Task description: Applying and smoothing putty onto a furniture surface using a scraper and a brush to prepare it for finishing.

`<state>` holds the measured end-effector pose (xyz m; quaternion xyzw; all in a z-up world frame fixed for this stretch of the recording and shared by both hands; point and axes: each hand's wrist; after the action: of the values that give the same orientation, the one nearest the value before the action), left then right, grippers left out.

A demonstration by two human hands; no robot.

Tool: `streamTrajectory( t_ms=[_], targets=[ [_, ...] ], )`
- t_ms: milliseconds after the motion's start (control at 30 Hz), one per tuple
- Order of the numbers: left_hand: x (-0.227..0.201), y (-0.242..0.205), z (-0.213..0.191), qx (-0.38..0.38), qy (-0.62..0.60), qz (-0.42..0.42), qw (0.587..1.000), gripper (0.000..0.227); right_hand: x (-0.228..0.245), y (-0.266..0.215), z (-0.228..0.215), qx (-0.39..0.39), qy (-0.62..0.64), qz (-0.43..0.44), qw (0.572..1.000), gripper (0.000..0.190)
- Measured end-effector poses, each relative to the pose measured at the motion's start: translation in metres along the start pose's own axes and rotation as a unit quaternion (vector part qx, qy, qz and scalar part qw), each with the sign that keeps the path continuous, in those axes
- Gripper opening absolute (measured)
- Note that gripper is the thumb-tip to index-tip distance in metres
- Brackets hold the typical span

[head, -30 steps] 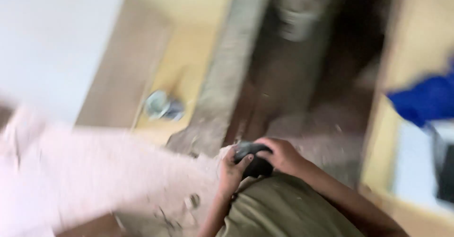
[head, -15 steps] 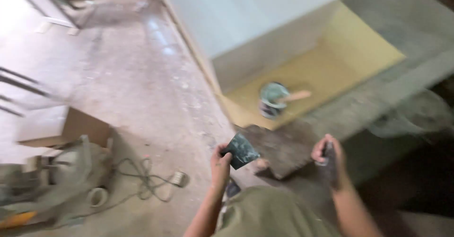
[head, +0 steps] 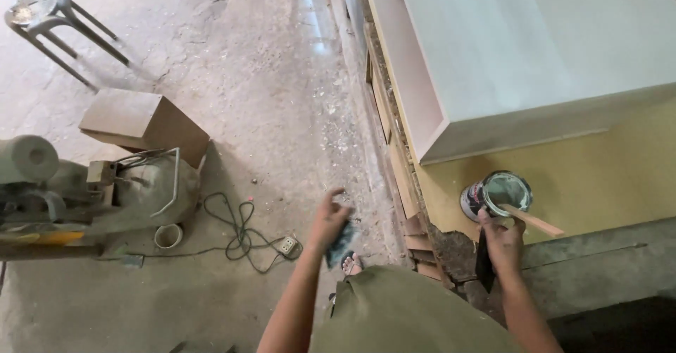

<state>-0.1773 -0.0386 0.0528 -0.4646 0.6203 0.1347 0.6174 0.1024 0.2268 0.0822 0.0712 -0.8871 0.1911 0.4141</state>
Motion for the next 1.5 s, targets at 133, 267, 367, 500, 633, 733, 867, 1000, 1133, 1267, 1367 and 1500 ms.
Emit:
streamTrajectory(
  t_ms=[133,267,367,500,633,733,867,1000,1133,1267,1367,1500],
  targets=[
    [-0.059,0.009,0.077,0.189,0.171,0.068,0.965,0.063,0.0,-0.007,-0.008,-0.149,-0.073,-0.158,0.973,0.093],
    [-0.105,0.027,0.156,0.288,0.244,0.189,0.907,0.08,0.031,0.008,-0.039,-0.123,-0.044,-0.123,0.984,0.048],
    [-0.154,0.017,0.181,0.353,0.307,0.212,0.858,0.114,0.022,0.039,-0.043,-0.069,-0.113,-0.086,0.987,0.034],
    [-0.167,0.027,0.203,0.352,0.377,0.244,0.821,0.104,0.046,0.045,-0.064,-0.043,-0.131,-0.131,0.982,0.018],
    [-0.153,0.047,0.214,0.37,0.387,0.219,0.816,0.104,0.064,0.044,-0.087,-0.011,-0.205,-0.202,0.958,0.017],
    [-0.149,0.051,0.218,0.35,0.378,0.253,0.819,0.106,0.047,0.064,-0.089,0.055,-0.202,-0.23,0.95,0.021],
    [-0.14,0.049,0.224,0.341,0.396,0.287,0.803,0.109,0.059,0.067,-0.093,0.083,-0.121,-0.179,0.973,0.023],
    [-0.154,0.053,0.221,0.375,0.382,0.237,0.81,0.111,0.051,0.07,-0.093,0.098,-0.031,-0.142,0.985,0.021],
    [-0.154,0.055,0.22,0.373,0.394,0.208,0.814,0.108,0.029,0.066,-0.083,0.067,0.039,-0.095,0.992,0.02],
    [-0.158,0.054,0.217,0.398,0.378,0.211,0.809,0.103,0.017,0.05,-0.065,0.027,0.185,-0.002,0.982,0.016],
    [-0.169,0.053,0.216,0.389,0.41,0.213,0.797,0.102,0.024,0.039,-0.073,0.0,0.21,0.001,0.978,0.021],
    [-0.168,0.057,0.215,0.417,0.388,0.176,0.803,0.105,0.044,0.02,-0.081,-0.042,0.069,-0.067,0.994,0.019]
  ],
)
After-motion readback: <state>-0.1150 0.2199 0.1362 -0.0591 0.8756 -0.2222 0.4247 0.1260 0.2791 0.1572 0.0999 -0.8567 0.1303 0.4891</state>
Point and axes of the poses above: each hand's wrist, its own y-axis towards the middle knuckle, its own z-axis out of the palm, x = y × z, and after that the axes turned 2 degrees about x, right-handed
